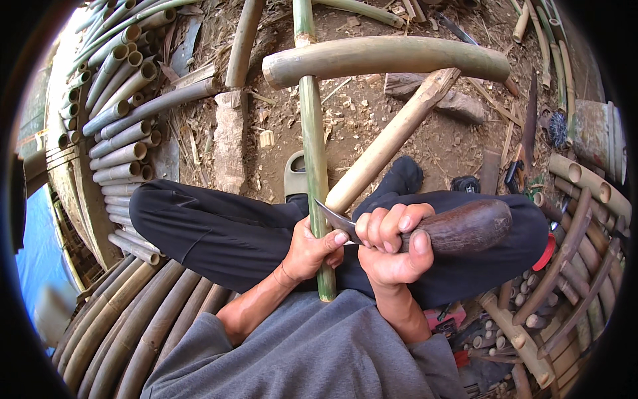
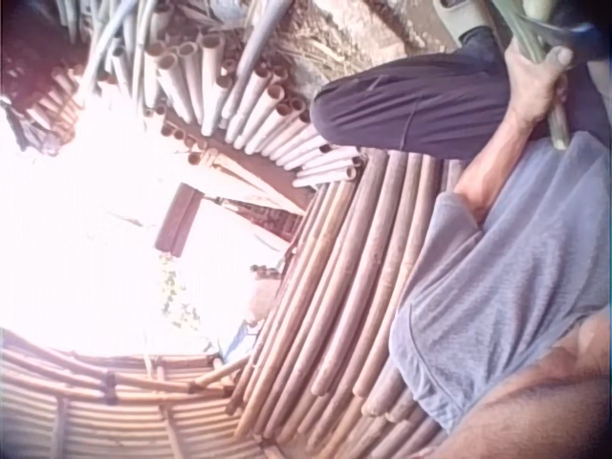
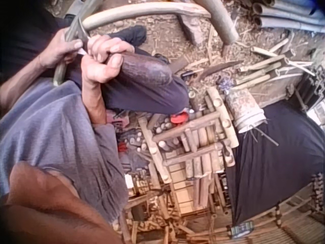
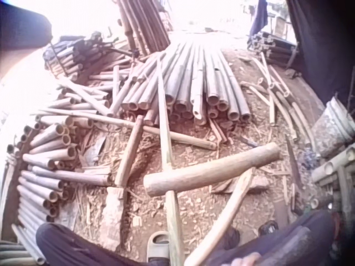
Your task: The person sits on the ground and processes bamboo poles using a hammer, a knife, and a saw. They hammer a bamboo piece, carve a notch into a green bamboo pole, measure a long pole with a tape measure, and cut it with a hand saw. The person then uses a knife to split a bamboo segment.
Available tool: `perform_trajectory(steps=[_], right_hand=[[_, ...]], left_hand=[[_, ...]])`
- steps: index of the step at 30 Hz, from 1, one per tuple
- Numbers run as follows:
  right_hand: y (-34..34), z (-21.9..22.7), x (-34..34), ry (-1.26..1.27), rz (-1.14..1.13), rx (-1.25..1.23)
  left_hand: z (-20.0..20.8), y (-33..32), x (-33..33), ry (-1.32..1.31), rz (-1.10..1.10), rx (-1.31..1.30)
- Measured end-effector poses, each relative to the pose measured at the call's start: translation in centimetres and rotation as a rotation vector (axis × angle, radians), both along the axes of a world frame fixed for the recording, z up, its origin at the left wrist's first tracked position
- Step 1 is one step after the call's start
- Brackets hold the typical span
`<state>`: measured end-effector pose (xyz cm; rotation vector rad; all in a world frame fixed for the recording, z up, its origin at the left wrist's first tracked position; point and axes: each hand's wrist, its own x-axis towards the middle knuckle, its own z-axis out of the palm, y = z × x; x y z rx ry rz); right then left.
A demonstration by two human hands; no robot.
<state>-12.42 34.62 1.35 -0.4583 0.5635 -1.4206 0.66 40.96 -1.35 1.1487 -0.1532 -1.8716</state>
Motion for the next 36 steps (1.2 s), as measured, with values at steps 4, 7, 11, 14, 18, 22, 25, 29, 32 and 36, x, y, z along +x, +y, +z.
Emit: perform_trajectory(steps=[4,7,11,14,18,22,25,29,32,36], right_hand=[[-0.1,-0.1,0.8,0.008,-0.002,0.032],[-0.3,0.1,1.0,0.016,0.0,0.054],[-0.3,0.6,0.5,0.04,-0.003,0.008],[0.2,0.2,0.1,0.026,0.028,-0.066],[0.4,0.0,0.3,0.018,0.056,-0.099],[0.1,-0.1,0.7,0.021,0.068,-0.062],[0.1,-0.1,0.9,0.024,0.073,-0.064],[-0.7,0.7,0.2,-0.02,0.01,-0.077],[-1.8,2.2,-1.5,0.015,-0.122,-0.053],[-1.9,2.7,-0.7,0.102,-0.239,-0.035]], left_hand=[[-0.2,0.6,0.2,0.043,0.024,-0.011],[-0.1,0.4,0.0,0.02,0.03,-0.008],[0.1,0.1,0.0,-0.005,0.009,-0.008],[0.1,0.0,0.1,0.0,-0.004,-0.014],[-0.3,0.2,0.2,0.026,0.004,-0.014],[-0.6,0.6,0.3,0.065,0.009,-0.023],[-0.6,0.5,0.2,0.051,0.009,-0.027],[-0.2,0.2,0.1,0.008,0.029,-0.012],[0.3,-0.2,-0.3,-0.094,0.017,0.014],[0.6,-0.6,-0.9,-0.263,-0.026,0.016]])
